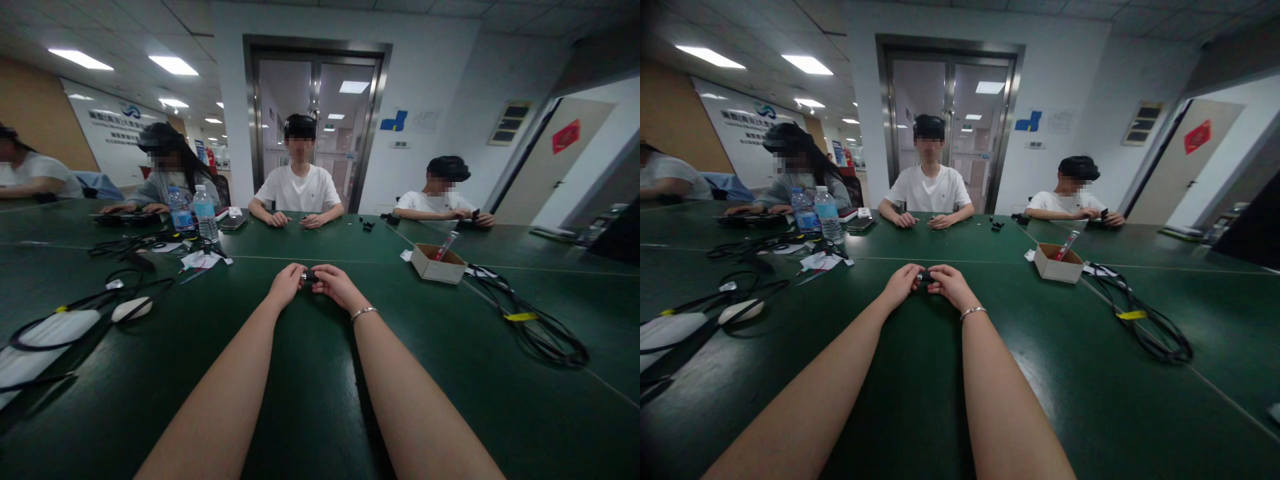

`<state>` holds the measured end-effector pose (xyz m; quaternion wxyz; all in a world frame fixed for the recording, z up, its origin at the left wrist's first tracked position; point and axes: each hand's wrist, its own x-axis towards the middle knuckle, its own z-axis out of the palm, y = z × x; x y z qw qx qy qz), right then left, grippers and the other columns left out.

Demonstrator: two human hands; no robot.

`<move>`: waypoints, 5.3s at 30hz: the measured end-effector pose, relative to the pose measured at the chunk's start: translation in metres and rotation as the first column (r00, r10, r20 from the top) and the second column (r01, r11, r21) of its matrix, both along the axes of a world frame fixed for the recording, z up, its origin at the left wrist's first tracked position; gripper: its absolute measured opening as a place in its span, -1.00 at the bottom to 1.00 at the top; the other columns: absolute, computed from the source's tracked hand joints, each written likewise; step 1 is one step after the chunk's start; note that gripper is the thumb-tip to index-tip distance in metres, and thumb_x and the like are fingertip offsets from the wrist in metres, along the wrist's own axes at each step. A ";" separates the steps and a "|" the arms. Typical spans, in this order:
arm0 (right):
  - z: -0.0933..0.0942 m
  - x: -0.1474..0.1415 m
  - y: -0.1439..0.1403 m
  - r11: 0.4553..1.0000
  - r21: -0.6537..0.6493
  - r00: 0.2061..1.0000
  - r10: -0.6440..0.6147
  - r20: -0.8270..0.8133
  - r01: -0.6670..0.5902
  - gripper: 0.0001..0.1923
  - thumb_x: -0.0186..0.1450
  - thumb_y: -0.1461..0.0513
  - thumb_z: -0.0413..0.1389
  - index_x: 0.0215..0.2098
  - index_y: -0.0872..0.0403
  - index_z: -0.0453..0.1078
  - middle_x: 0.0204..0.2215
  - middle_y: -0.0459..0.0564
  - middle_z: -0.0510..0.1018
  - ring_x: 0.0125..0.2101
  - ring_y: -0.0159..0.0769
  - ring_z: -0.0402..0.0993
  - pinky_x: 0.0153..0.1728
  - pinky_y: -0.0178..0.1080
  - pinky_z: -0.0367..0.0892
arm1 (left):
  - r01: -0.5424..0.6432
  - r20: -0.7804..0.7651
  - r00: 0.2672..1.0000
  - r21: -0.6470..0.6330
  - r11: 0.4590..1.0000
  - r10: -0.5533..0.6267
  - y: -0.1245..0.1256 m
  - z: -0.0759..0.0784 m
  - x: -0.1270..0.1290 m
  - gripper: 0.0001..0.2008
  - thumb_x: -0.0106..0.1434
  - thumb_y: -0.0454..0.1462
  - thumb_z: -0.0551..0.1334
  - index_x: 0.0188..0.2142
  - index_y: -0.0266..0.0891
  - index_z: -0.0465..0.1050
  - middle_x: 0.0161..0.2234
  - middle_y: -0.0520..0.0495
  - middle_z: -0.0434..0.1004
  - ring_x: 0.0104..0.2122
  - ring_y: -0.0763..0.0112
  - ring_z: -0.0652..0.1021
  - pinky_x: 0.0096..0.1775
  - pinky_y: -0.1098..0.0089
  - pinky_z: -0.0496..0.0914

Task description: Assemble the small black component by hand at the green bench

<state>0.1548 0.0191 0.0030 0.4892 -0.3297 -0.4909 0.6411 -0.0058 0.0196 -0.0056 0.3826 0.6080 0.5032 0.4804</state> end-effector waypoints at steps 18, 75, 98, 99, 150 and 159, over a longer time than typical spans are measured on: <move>0.002 -0.001 -0.001 1.000 -0.014 1.000 -0.008 -0.003 0.008 -0.90 0.22 0.41 0.15 -0.30 0.16 0.40 -0.44 -0.01 0.53 -0.58 -0.40 0.50 -0.48 -0.35 0.50 | -0.016 -0.001 1.000 0.005 1.000 0.016 -0.001 -0.001 -0.002 -0.74 0.17 -0.24 0.09 -0.18 -0.22 0.44 -0.38 -0.04 0.44 -0.47 0.45 0.42 -0.41 0.46 0.31; 0.001 -0.001 0.000 1.000 -0.022 1.000 -0.018 0.003 0.018 -0.90 0.22 0.43 0.14 -0.28 0.17 0.39 -0.42 -0.01 0.53 -0.59 -0.40 0.50 -0.48 -0.35 0.50 | 0.019 -0.064 0.998 0.030 0.999 -0.017 0.002 -0.003 -0.003 -0.73 0.17 -0.27 0.04 -0.18 -0.21 0.42 -0.50 0.04 0.39 -0.57 0.51 0.37 -0.50 0.51 0.25; 0.003 -0.002 -0.003 0.999 -0.032 0.999 -0.029 0.017 0.029 -0.89 0.24 0.44 0.11 -0.28 0.17 0.39 -0.45 -0.01 0.53 -0.60 -0.41 0.49 -0.49 -0.35 0.49 | 0.015 -0.087 0.996 0.064 0.998 -0.009 -0.001 -0.002 -0.003 -0.75 0.16 -0.27 0.06 -0.20 -0.20 0.44 -0.42 0.02 0.42 -0.54 0.51 0.38 -0.47 0.48 0.28; 0.003 -0.002 -0.002 0.999 -0.029 0.999 -0.028 0.017 0.029 -0.89 0.24 0.43 0.12 -0.29 0.17 0.39 -0.44 0.00 0.53 -0.60 -0.41 0.49 -0.49 -0.35 0.49 | 0.013 -0.081 0.997 0.052 0.999 -0.009 -0.001 -0.002 -0.002 -0.75 0.17 -0.26 0.06 -0.20 -0.20 0.44 -0.44 0.02 0.42 -0.54 0.50 0.38 -0.47 0.48 0.27; 0.002 -0.002 -0.001 0.999 -0.029 1.000 -0.026 0.016 0.027 -0.90 0.24 0.44 0.11 -0.28 0.18 0.38 -0.42 0.01 0.54 -0.59 -0.40 0.50 -0.50 -0.37 0.49 | 0.025 -0.073 0.997 0.042 0.999 -0.022 0.005 -0.008 -0.005 -0.71 0.24 -0.21 -0.02 -0.19 -0.20 0.43 -0.58 0.05 0.35 -0.59 0.50 0.37 -0.51 0.50 0.24; 0.001 -0.002 0.001 0.999 -0.036 1.000 -0.020 0.015 0.020 -0.89 0.25 0.44 0.10 -0.27 0.19 0.39 -0.42 0.03 0.54 -0.59 -0.39 0.50 -0.49 -0.35 0.49 | 0.034 -0.034 0.999 0.034 0.999 -0.033 0.004 -0.006 -0.004 -0.72 0.18 -0.27 0.04 -0.14 -0.19 0.40 -0.52 0.06 0.40 -0.58 0.52 0.38 -0.49 0.51 0.26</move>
